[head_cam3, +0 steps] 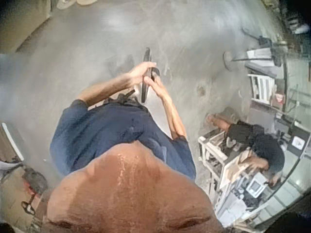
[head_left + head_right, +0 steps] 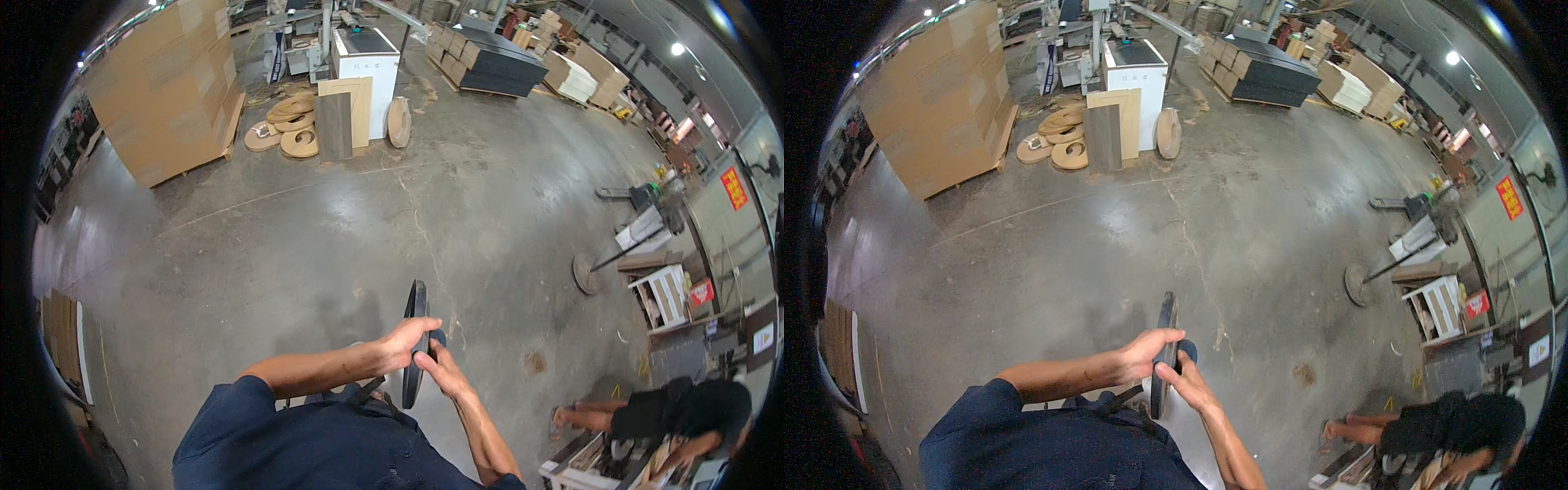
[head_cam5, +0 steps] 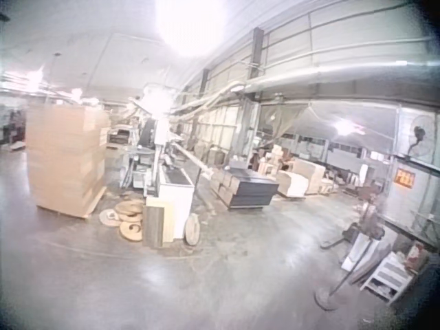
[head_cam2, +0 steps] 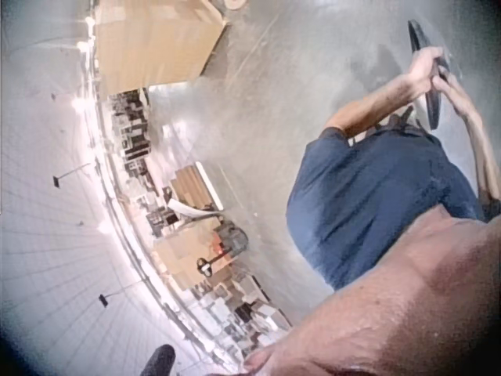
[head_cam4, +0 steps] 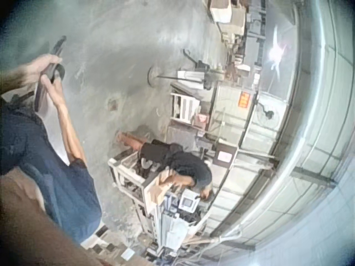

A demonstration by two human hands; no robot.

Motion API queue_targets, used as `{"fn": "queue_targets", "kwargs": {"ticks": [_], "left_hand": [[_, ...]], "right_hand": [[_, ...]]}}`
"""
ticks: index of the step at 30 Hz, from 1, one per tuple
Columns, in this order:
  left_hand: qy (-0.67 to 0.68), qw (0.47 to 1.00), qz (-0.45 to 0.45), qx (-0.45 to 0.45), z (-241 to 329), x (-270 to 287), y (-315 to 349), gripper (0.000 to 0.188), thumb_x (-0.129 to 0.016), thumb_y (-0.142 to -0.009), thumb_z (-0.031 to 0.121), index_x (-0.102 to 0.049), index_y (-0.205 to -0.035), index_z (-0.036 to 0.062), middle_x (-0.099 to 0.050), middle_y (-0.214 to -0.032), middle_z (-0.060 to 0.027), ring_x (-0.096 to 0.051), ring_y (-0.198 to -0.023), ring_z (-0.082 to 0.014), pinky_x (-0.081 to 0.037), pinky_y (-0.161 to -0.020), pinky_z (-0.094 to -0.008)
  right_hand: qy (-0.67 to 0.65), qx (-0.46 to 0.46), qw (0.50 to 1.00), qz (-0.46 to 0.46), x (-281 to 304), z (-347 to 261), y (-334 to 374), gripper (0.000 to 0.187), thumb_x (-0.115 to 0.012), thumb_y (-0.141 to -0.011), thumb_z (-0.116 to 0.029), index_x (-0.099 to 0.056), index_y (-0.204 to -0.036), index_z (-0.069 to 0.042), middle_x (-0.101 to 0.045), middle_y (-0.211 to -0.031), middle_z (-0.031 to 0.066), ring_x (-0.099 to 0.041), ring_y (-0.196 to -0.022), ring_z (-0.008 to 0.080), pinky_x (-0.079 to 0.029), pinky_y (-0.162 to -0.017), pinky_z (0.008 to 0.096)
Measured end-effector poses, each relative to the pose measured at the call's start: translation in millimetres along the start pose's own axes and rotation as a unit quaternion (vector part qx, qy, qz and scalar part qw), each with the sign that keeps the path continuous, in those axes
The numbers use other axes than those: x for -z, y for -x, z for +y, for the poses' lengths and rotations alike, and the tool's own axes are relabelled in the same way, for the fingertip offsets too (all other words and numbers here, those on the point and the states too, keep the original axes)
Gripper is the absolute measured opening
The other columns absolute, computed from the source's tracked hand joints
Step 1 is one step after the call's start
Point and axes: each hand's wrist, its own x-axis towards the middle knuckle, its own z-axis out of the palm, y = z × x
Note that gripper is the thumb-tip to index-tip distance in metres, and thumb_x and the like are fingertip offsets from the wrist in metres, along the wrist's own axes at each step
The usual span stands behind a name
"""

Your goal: The person applies a black edging strip to the circular cutout of a wooden panel by hand, smoothing it down along the inner edge. The person then picks up a larger coil of edging material and continues the application process with another worker.

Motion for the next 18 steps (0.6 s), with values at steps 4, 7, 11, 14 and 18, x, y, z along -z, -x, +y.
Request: {"fn": "queue_targets", "kwargs": {"ticks": [4, 7, 11, 14, 18], "left_hand": [[0.022, 0.998, 0.046, -0.035, 89.7, -39.4, -84.3, 0.041, -0.063, -0.089, 0.023, -0.052, -0.117, -0.0047, -0.052, -0.117, -0.0154, -0.051, -0.105, -0.0234, -0.047, -0.085, -0.0422], [-0.018, 0.999, 0.006, -0.043, 159.0, -77.3, -137.9, 0.061, -0.064, -0.088, 0.028, -0.042, -0.132, -0.0084, -0.041, -0.138, -0.0211, -0.042, -0.123, -0.0285, -0.040, -0.098, -0.0445], [-0.027, 0.999, 0.028, -0.002, 239.6, -139.6, -238.1, 0.049, -0.064, -0.088, 0.028, -0.051, -0.123, -0.0042, -0.051, -0.127, -0.0142, -0.049, -0.113, -0.0258, -0.043, -0.093, -0.0437], [-0.035, 0.999, -0.017, 0.027, 307.2, -185.6, -289.5, 0.051, -0.064, -0.089, 0.027, -0.049, -0.126, -0.0048, -0.047, -0.132, -0.0162, -0.047, -0.115, -0.0276, -0.041, -0.096, -0.0443], [-0.067, 0.996, -0.063, 0.023, 374.8, -221.9, -383.8, 0.051, -0.062, -0.089, 0.028, -0.049, -0.123, -0.0070, -0.050, -0.125, -0.0184, -0.049, -0.113, -0.0268, -0.042, -0.094, -0.0440]], "right_hand": [[-0.008, 0.042, 0.999, 0.000, 87.0, -9.1, -106.1, 0.085, -0.065, -0.083, -0.052, -0.038, -0.133, 0.011, -0.054, -0.123, 0.0231, -0.050, -0.117, 0.0308, -0.038, -0.101, 0.0397], [-0.009, 0.043, 0.999, -0.001, 166.8, -37.6, -175.7, 0.092, -0.065, -0.082, -0.053, -0.032, -0.137, 0.013, -0.046, -0.132, 0.0251, -0.044, -0.125, 0.0322, -0.035, -0.105, 0.0394], [-0.038, 0.018, 0.999, 0.001, 258.7, -97.8, -223.8, 0.107, -0.064, -0.074, -0.069, -0.032, -0.138, 0.010, -0.044, -0.135, 0.0245, -0.040, -0.128, 0.0319, -0.030, -0.108, 0.0410], [-0.032, -0.006, 0.997, 0.074, 323.0, -123.9, -268.8, 0.110, -0.064, -0.074, -0.070, -0.030, -0.139, 0.012, -0.040, -0.139, 0.0288, -0.038, -0.132, 0.0365, -0.029, -0.110, 0.0430], [-0.039, 0.004, 0.993, 0.110, 402.9, -153.4, -341.0, 0.091, -0.066, -0.079, -0.056, -0.037, -0.135, 0.010, -0.052, -0.127, 0.0246, -0.049, -0.121, 0.0309, -0.037, -0.103, 0.0402]]}}
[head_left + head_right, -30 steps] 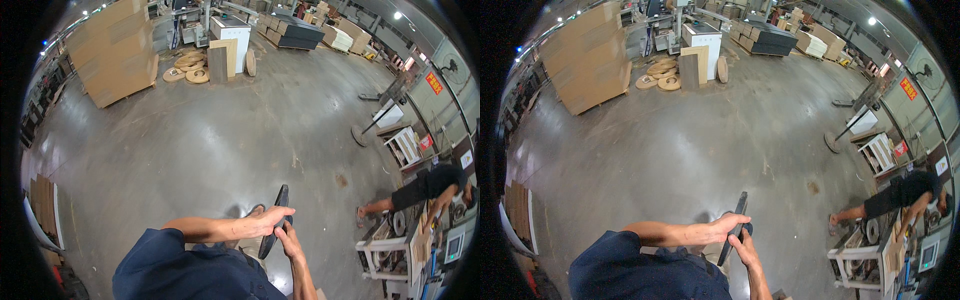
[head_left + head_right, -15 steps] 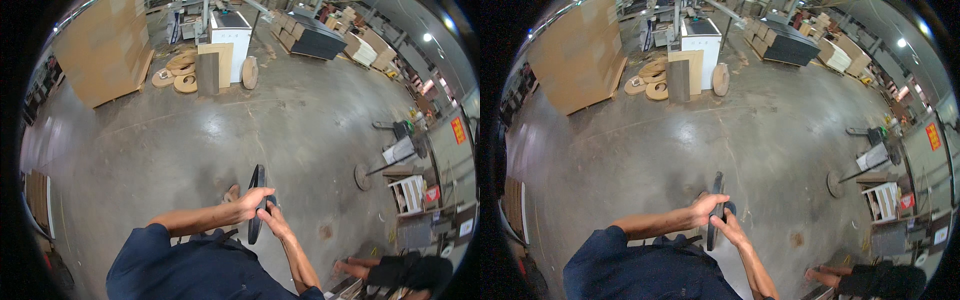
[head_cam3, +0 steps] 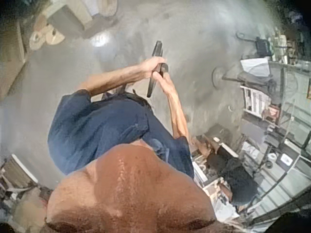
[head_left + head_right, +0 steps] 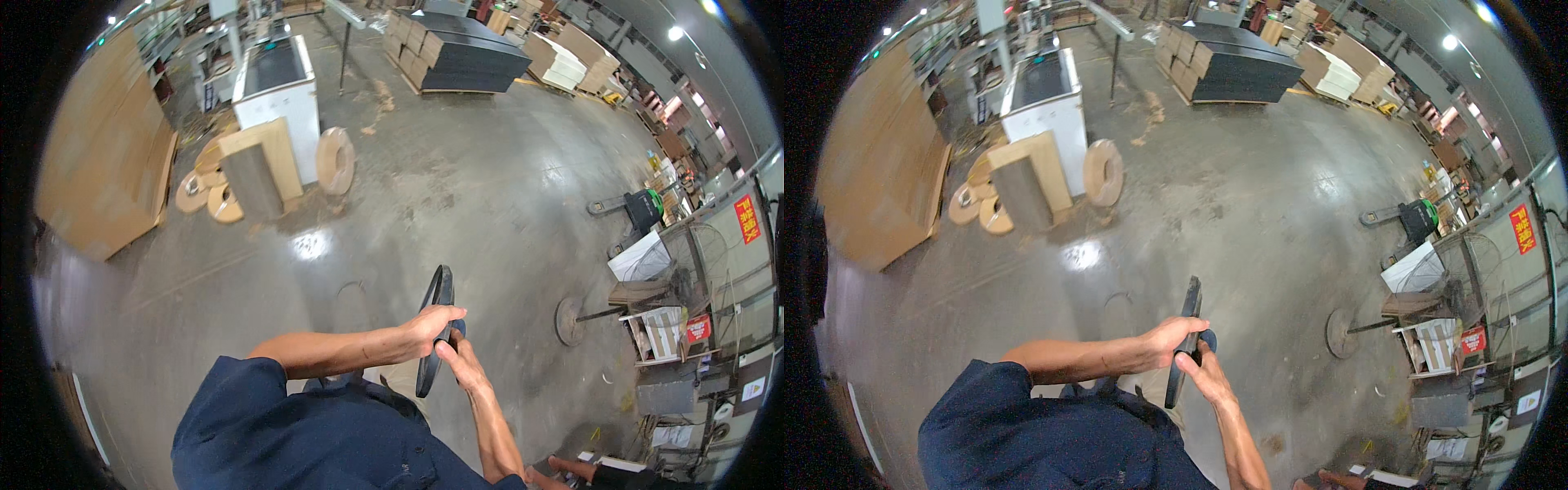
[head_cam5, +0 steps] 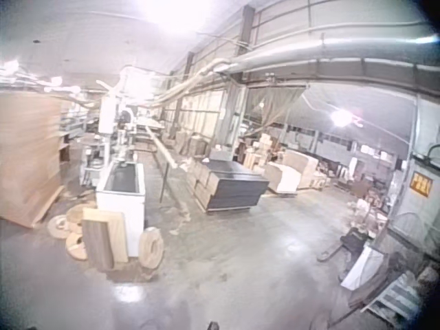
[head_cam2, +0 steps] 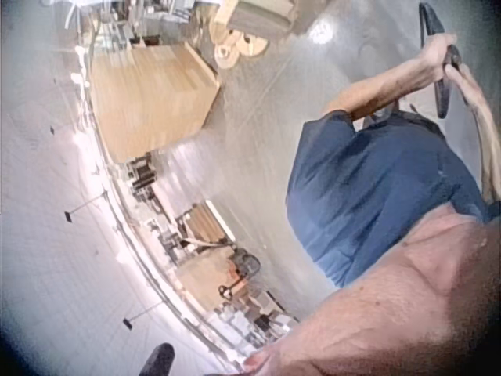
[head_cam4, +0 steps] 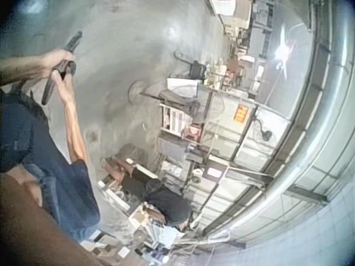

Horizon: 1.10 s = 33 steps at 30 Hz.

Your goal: The person applies a black edging strip to the circular cutout of a wooden panel by hand, smoothing it down along the inner edge. The person then picks up a larger coil of edging material and continues the application process with another worker.

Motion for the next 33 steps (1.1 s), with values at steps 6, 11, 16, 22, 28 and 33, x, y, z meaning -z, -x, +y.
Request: {"fn": "queue_targets", "kwargs": {"ticks": [6, 11, 16, 22, 28, 33], "left_hand": [[0.008, 0.999, -0.041, -0.022, 143.0, -33.5, -122.1, 0.023, -0.059, -0.091, 0.023, -0.056, -0.091, 0.0004, -0.058, -0.083, -0.0090, -0.056, -0.076, -0.0195, -0.046, -0.066, -0.0376], [0.049, 0.996, 0.060, -0.047, 267.7, -52.1, -199.2, 0.024, -0.057, -0.092, 0.024, -0.059, -0.098, 0.0008, -0.062, -0.089, -0.0098, -0.058, -0.080, -0.0210, -0.048, -0.073, -0.0392], [0.092, 0.988, 0.095, -0.085, 389.9, -60.6, -268.1, 0.028, -0.057, -0.093, 0.026, -0.058, -0.103, 0.0000, -0.059, -0.096, -0.0092, -0.057, -0.084, -0.0207, -0.047, -0.076, -0.0401], [0.095, 0.989, 0.076, -0.085, 533.1, -62.8, -392.7, 0.026, -0.057, -0.093, 0.025, -0.058, -0.100, 0.0002, -0.059, -0.093, -0.0090, -0.057, -0.083, -0.0212, -0.047, -0.076, -0.0398], [0.061, 0.996, 0.063, -0.019, 677.1, -99.6, -509.0, 0.028, -0.058, -0.091, 0.023, -0.054, -0.103, -0.0024, -0.057, -0.096, -0.0121, -0.056, -0.083, -0.0220, -0.048, -0.071, -0.0410], [0.020, 0.999, 0.010, -0.026, 785.1, -123.5, -613.8, 0.031, -0.059, -0.091, 0.025, -0.055, -0.104, -0.0026, -0.057, -0.097, -0.0115, -0.055, -0.085, -0.0218, -0.049, -0.075, -0.0393]], "right_hand": [[-0.019, 0.046, 0.999, 0.006, 93.6, -37.5, -154.7, 0.088, -0.064, -0.081, -0.053, -0.037, -0.136, 0.010, -0.050, -0.131, 0.0248, -0.047, -0.124, 0.0321, -0.034, -0.106, 0.0408], [0.026, 0.023, 0.996, -0.076, 173.9, -121.0, -288.4, 0.094, -0.064, -0.077, -0.062, -0.040, -0.132, 0.009, -0.051, -0.126, 0.0220, -0.047, -0.121, 0.0299, -0.035, -0.104, 0.0392], [0.047, 0.072, 0.987, -0.135, 235.9, -183.1, -425.8, 0.099, -0.067, -0.073, -0.066, -0.042, -0.128, 0.012, -0.054, -0.120, 0.0225, -0.053, -0.115, 0.0287, -0.042, -0.098, 0.0374], [0.050, 0.053, 0.986, -0.152, 311.7, -241.5, -591.4, 0.101, -0.067, -0.072, -0.069, -0.041, -0.130, 0.010, -0.052, -0.122, 0.0190, -0.049, -0.115, 0.0263, -0.039, -0.099, 0.0370], [-0.053, 0.041, 0.991, -0.113, 399.5, -273.7, -730.9, 0.091, -0.069, -0.078, -0.060, -0.040, -0.132, 0.008, -0.049, -0.122, 0.0127, -0.046, -0.116, 0.0207, -0.038, -0.100, 0.0348], [-0.064, 0.072, 0.994, -0.049, 471.1, -311.1, -843.0, 0.084, -0.067, -0.081, -0.055, -0.042, -0.130, 0.007, -0.050, -0.123, 0.0139, -0.046, -0.117, 0.0211, -0.037, -0.101, 0.0358]]}}
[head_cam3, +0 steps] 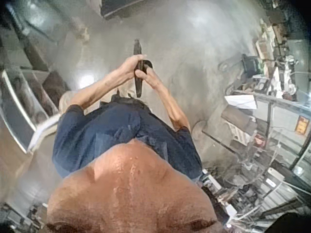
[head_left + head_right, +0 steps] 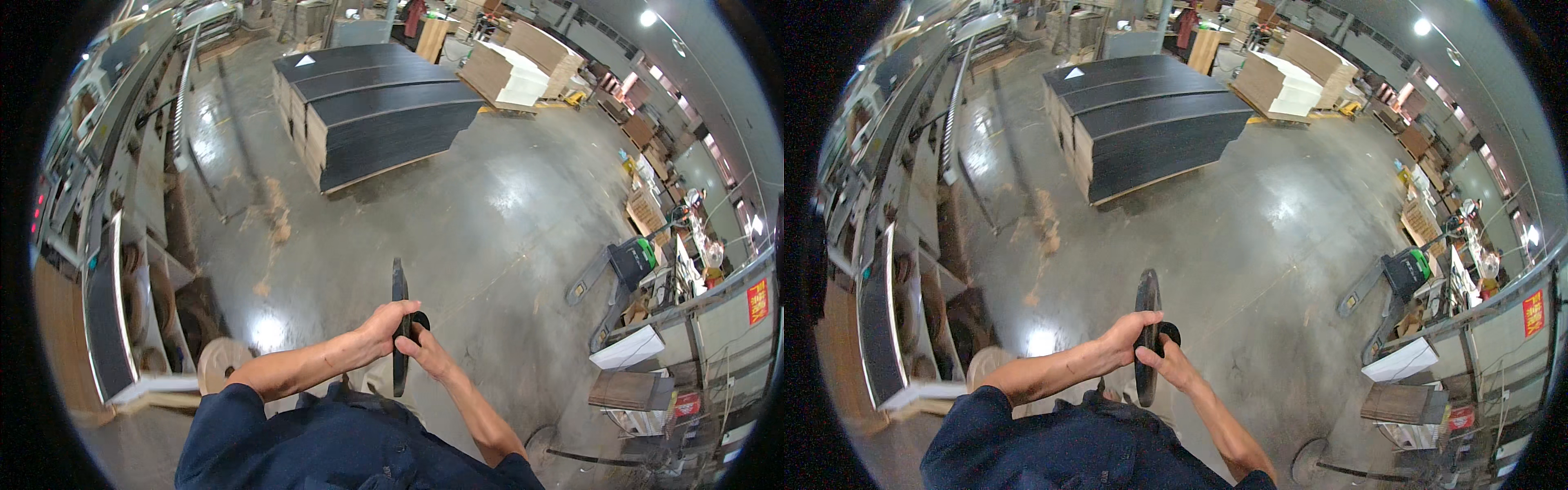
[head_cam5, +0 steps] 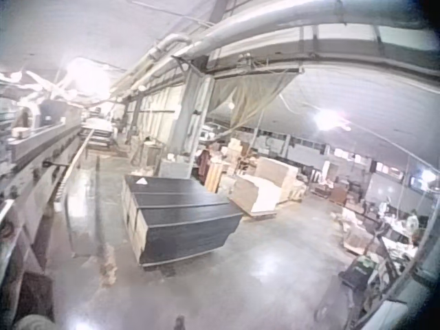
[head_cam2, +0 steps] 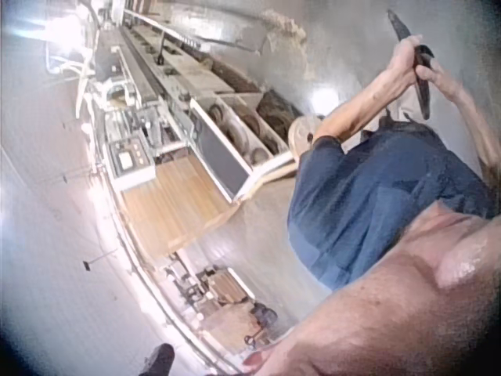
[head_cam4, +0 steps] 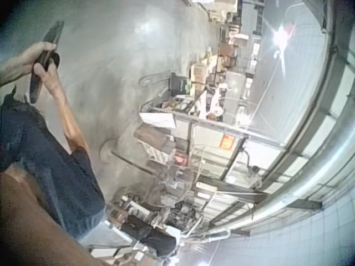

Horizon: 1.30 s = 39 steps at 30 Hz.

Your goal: The person applies a black edging strip to the circular cutout of a wooden panel by hand, smoothing it down along the inner edge. The person then picks up a larger coil of edging material and continues the application process with another worker.

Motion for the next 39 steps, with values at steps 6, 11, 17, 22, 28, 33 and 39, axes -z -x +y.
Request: {"fn": "queue_targets", "kwargs": {"ticks": [6, 11, 17, 22, 28, 33, 39], "left_hand": [[-0.012, 1.000, -0.020, -0.012, 110.9, -29.5, -134.8, 0.026, -0.057, -0.092, 0.023, -0.056, -0.098, -0.0022, -0.059, -0.089, -0.0112, -0.056, -0.078, -0.0216, -0.048, -0.069, -0.0396], [0.008, 0.998, 0.041, -0.037, 218.6, -53.4, -231.0, 0.024, -0.056, -0.093, 0.021, -0.055, -0.095, -0.0027, -0.059, -0.084, -0.0113, -0.057, -0.075, -0.0224, -0.049, -0.066, -0.0397], [0.051, 0.994, 0.076, -0.062, 348.8, -87.8, -308.4, 0.023, -0.056, -0.093, 0.022, -0.056, -0.094, -0.0011, -0.060, -0.085, -0.0117, -0.058, -0.076, -0.0228, -0.049, -0.066, -0.0401], [0.028, 0.992, 0.093, -0.078, 445.6, -114.8, -381.0, 0.025, -0.057, -0.093, 0.024, -0.054, -0.099, -0.0001, -0.060, -0.084, -0.0112, -0.059, -0.071, -0.0222, -0.050, -0.063, -0.0382], [0.071, 0.996, 0.009, -0.048, 548.8, -150.6, -488.4, 0.021, -0.060, -0.092, 0.022, -0.055, -0.095, 0.0011, -0.060, -0.084, -0.0103, -0.059, -0.072, -0.0216, -0.049, -0.061, -0.0382], [0.082, 0.993, -0.019, -0.083, 634.3, -180.7, -581.0, 0.018, -0.060, -0.091, 0.019, -0.057, -0.091, 0.0005, -0.057, -0.083, -0.0100, -0.056, -0.072, -0.0214, -0.048, -0.061, -0.0393], [0.112, 0.982, -0.092, -0.120, 756.0, -210.9, -679.2, 0.016, -0.062, -0.088, 0.018, -0.058, -0.088, 0.0029, -0.060, -0.079, -0.0093, -0.057, -0.067, -0.0215, -0.048, -0.059, -0.0382]], "right_hand": [[0.001, -0.008, 1.000, -0.016, 100.5, -44.8, -137.1, 0.087, -0.065, -0.082, -0.058, -0.040, -0.132, 0.008, -0.048, -0.128, 0.0160, -0.044, -0.122, 0.0239, -0.035, -0.104, 0.0373], [-0.031, 0.007, 0.998, -0.046, 181.8, -74.4, -271.7, 0.089, -0.071, -0.078, -0.057, -0.040, -0.133, 0.006, -0.049, -0.125, 0.0145, -0.045, -0.118, 0.0227, -0.036, -0.102, 0.0359], [-0.025, 0.011, 0.995, -0.092, 259.0, -147.1, -403.0, 0.081, -0.072, -0.078, -0.053, -0.045, -0.127, 0.006, -0.054, -0.117, 0.0126, -0.050, -0.109, 0.0202, -0.042, -0.093, 0.0334], [-0.002, 0.006, 0.997, -0.079, 323.2, -187.2, -504.4, 0.075, -0.070, -0.081, -0.050, -0.045, -0.124, 0.006, -0.055, -0.114, 0.0131, -0.051, -0.106, 0.0204, -0.042, -0.090, 0.0330], [0.031, -0.018, 0.998, -0.041, 410.9, -257.4, -605.8, 0.078, -0.067, -0.084, -0.046, -0.039, -0.135, 0.005, -0.051, -0.125, 0.0138, -0.046, -0.117, 0.0217, -0.037, -0.100, 0.0343], [0.019, -0.007, 1.000, -0.011, 477.6, -293.3, -690.6, 0.079, -0.069, -0.082, -0.049, -0.042, -0.133, 0.005, -0.051, -0.126, 0.0141, -0.046, -0.117, 0.0219, -0.036, -0.101, 0.0351], [0.106, 0.063, 0.992, -0.007, 563.6, -349.4, -818.0, 0.065, -0.063, -0.090, -0.044, -0.047, -0.131, 0.003, -0.054, -0.121, 0.0069, -0.045, -0.113, 0.0159, -0.034, -0.099, 0.0308]]}}
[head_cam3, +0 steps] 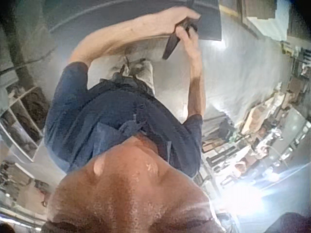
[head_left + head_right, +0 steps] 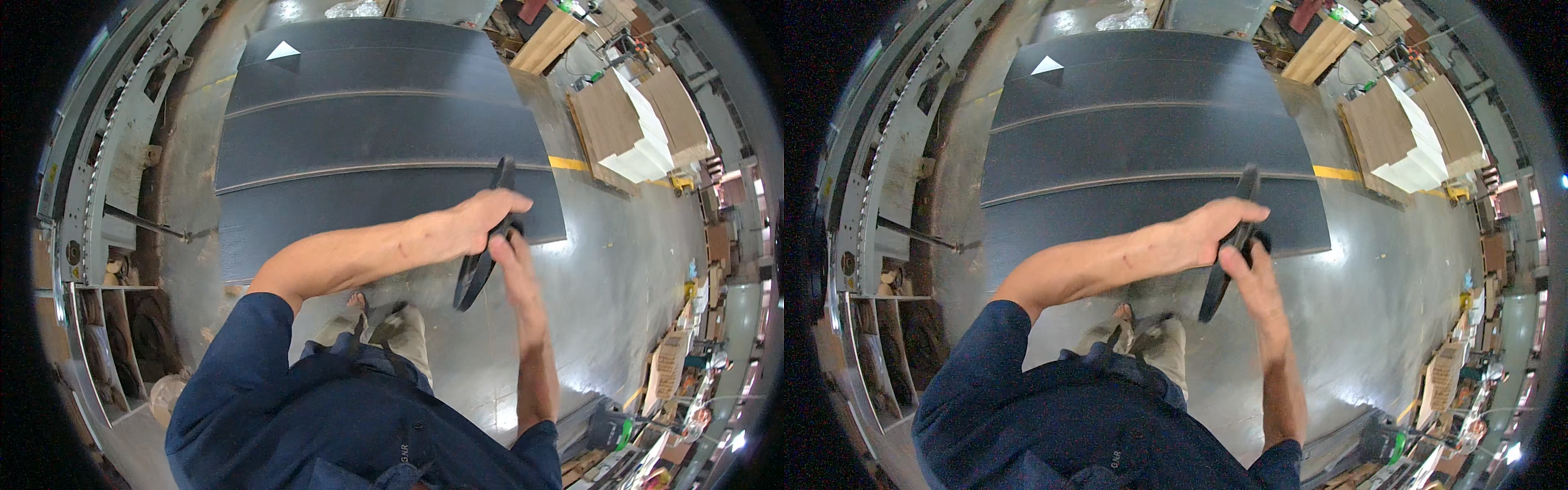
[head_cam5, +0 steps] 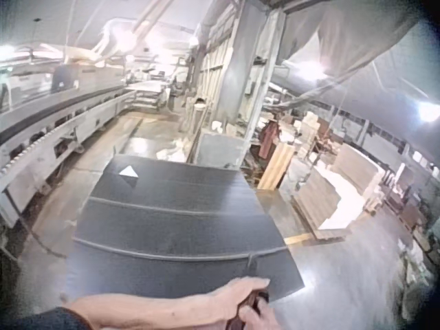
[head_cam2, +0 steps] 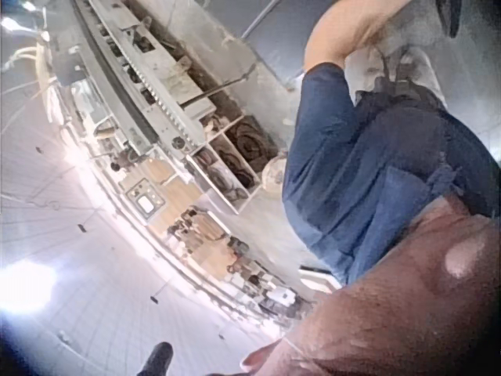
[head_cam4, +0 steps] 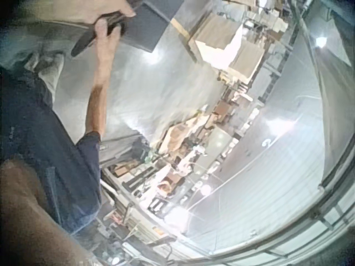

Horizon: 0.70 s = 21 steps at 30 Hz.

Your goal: The person applies a black edging strip to the circular cutout of a wooden panel by hand, smoothing it down along the inner edge. The person then picks up a larger coil of edging material and continues the application process with another worker.

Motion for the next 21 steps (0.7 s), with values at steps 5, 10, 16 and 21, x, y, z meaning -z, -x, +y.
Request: {"fn": "queue_targets", "kwargs": {"ticks": [5, 10, 16, 21], "left_hand": [[0.048, 0.993, -0.077, -0.072, 85.1, 7.9, -81.0, 0.014, -0.063, -0.087, 0.016, -0.061, -0.091, 0.0028, -0.066, -0.088, -0.0106, -0.063, -0.075, -0.0204, -0.052, -0.067, -0.0364], [0.128, 0.968, -0.053, -0.210, 115.2, 77.3, -140.8, 0.025, -0.063, -0.088, 0.017, -0.063, -0.104, -0.0031, -0.068, -0.099, -0.0145, -0.067, -0.088, -0.0237, -0.055, -0.081, -0.0363], [0.216, 0.927, 0.087, -0.293, 83.7, 226.5, -185.2, 0.034, -0.059, -0.087, 0.023, -0.062, -0.108, -0.0035, -0.067, -0.106, -0.0175, -0.066, -0.094, -0.0271, -0.054, -0.087, -0.0400], [0.333, 0.884, 0.133, -0.301, 54.2, 293.8, -174.5, 0.036, -0.055, -0.088, 0.017, -0.059, -0.112, -0.0083, -0.066, -0.108, -0.0207, -0.065, -0.097, -0.0322, -0.054, -0.090, -0.0437]], "right_hand": [[0.173, 0.017, 0.985, -0.001, 53.6, -34.8, -131.0, 0.069, -0.072, -0.079, -0.046, -0.052, -0.118, 0.006, -0.063, -0.105, 0.0163, -0.061, -0.096, 0.0241, -0.047, -0.084, 0.0348], [0.357, 0.118, 0.926, -0.011, 45.9, -26.6, -240.5, 0.081, -0.080, -0.066, -0.051, -0.052, -0.114, 0.007, -0.063, -0.106, 0.0250, -0.063, -0.102, 0.0355, -0.050, -0.086, 0.0404], [0.473, 0.113, 0.859, -0.159, -14.6, 64.5, -345.6, 0.087, -0.078, -0.059, -0.063, -0.054, -0.099, 0.011, -0.064, -0.093, 0.0276, -0.066, -0.092, 0.0407, -0.052, -0.078, 0.0443], [0.477, 0.137, 0.842, -0.211, -65.2, 108.8, -356.0, 0.099, -0.073, -0.059, -0.069, -0.053, -0.105, 0.016, -0.062, -0.098, 0.0276, -0.062, -0.095, 0.0366, -0.046, -0.089, 0.0431]]}}
